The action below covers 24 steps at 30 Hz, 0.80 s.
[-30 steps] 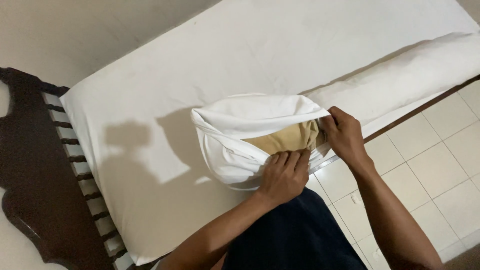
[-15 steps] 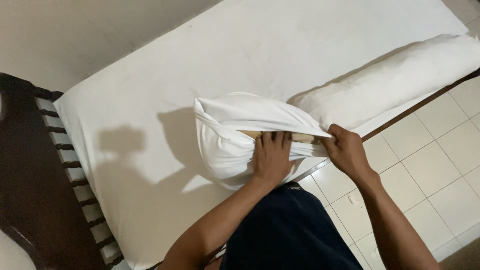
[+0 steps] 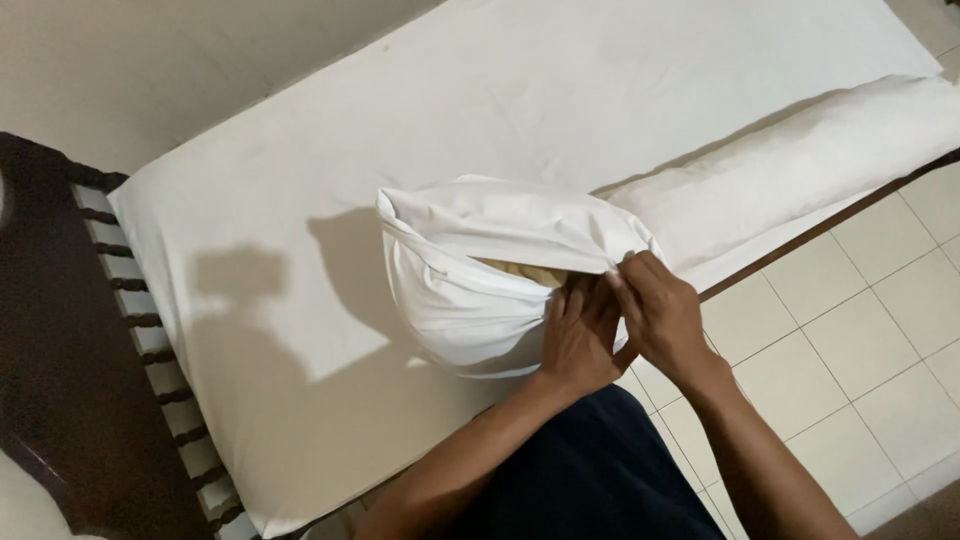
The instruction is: Cover pillows with clean pillowcases and arrange them on the bed.
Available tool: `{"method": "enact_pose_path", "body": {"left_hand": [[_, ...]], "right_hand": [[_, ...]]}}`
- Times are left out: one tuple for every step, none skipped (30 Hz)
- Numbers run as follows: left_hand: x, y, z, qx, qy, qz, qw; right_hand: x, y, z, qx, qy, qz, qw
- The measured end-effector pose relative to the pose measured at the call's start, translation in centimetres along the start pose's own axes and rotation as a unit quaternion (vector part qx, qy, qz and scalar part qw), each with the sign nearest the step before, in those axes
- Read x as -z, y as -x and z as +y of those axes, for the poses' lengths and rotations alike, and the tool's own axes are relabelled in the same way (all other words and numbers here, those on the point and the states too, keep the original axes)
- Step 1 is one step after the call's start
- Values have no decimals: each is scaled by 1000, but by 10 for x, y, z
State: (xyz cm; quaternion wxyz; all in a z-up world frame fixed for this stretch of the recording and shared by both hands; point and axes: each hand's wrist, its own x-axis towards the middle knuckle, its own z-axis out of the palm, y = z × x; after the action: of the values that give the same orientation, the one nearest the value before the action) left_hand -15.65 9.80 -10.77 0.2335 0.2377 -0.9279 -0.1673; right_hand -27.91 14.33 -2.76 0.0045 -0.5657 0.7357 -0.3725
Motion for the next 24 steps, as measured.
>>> {"method": "enact_pose_path", "body": {"left_hand": [[0, -4, -4, -12, 40, -25, 999], [-1, -7, -8, -24, 81, -50, 995], [11, -17, -8, -21, 80, -50, 995], [23, -27, -9, 63, 80, -186, 977], [35, -38, -10, 137, 76, -321, 934], [23, -35, -18, 138, 75, -321, 934], [9, -30, -23, 129, 88, -300, 941], [-4, -26, -28, 118, 100, -280, 947], [-17, -24, -34, 118, 101, -279, 948], [-30, -21, -40, 100, 116, -245, 957], [-42, -18, -47, 83, 131, -210, 965], [-28, -14, -41, 85, 130, -208, 966], [-14, -11, -37, 64, 128, -137, 980], [0, -9, -33, 42, 125, -66, 989], [13, -3, -29, 47, 124, -65, 989], [25, 3, -25, 17, 98, -31, 995], [37, 8, -22, -13, 70, 3, 997], [46, 15, -19, -7, 68, 4, 998], [55, 20, -18, -12, 78, 38, 996], [64, 25, -16, -17, 87, 72, 993], [75, 26, -11, -15, 86, 74, 993], [85, 28, -6, 0, 68, 69, 995], [96, 30, 0, 16, 52, 63, 997], [95, 36, -1, 19, 52, 64, 996]], "right_hand": [[4, -2, -4, 9, -2, -27, 1000], [7, -3, -8, 19, -3, -53, 998], [2, 4, -3, 19, -4, -56, 998], [-3, 11, 3, 57, -6, -86, 995], [-9, 17, 8, 95, -8, -113, 989], [-9, 14, 5, 96, -8, -114, 989], [-7, 13, 1, 125, -12, -145, 982], [-6, 13, -2, 153, -15, -175, 972], [0, 4, -7, 154, -15, -175, 972], [7, -4, -13, 150, 4, -190, 970], [12, -13, -20, 148, 21, -206, 967], [12, -12, -17, 150, 19, -208, 966], [11, -14, -15, 126, 20, -209, 970], [9, -15, -12, 101, 20, -210, 972], [8, -11, -9, 103, 18, -213, 971], [6, -8, -6, 84, 1, -192, 978], [4, -5, -3, 67, -16, -172, 983], [0, -3, -1, 70, -19, -176, 982], [-3, -3, 0, 54, -22, -122, 991], [-6, -2, 1, 37, -24, -69, 997], [-2, -11, -9, 39, -26, -71, 996], [3, -20, -19, 51, 37, 6, 998], [8, -28, -29, 63, 99, 82, 990], [7, -28, -22, 64, 99, 80, 990]]}}
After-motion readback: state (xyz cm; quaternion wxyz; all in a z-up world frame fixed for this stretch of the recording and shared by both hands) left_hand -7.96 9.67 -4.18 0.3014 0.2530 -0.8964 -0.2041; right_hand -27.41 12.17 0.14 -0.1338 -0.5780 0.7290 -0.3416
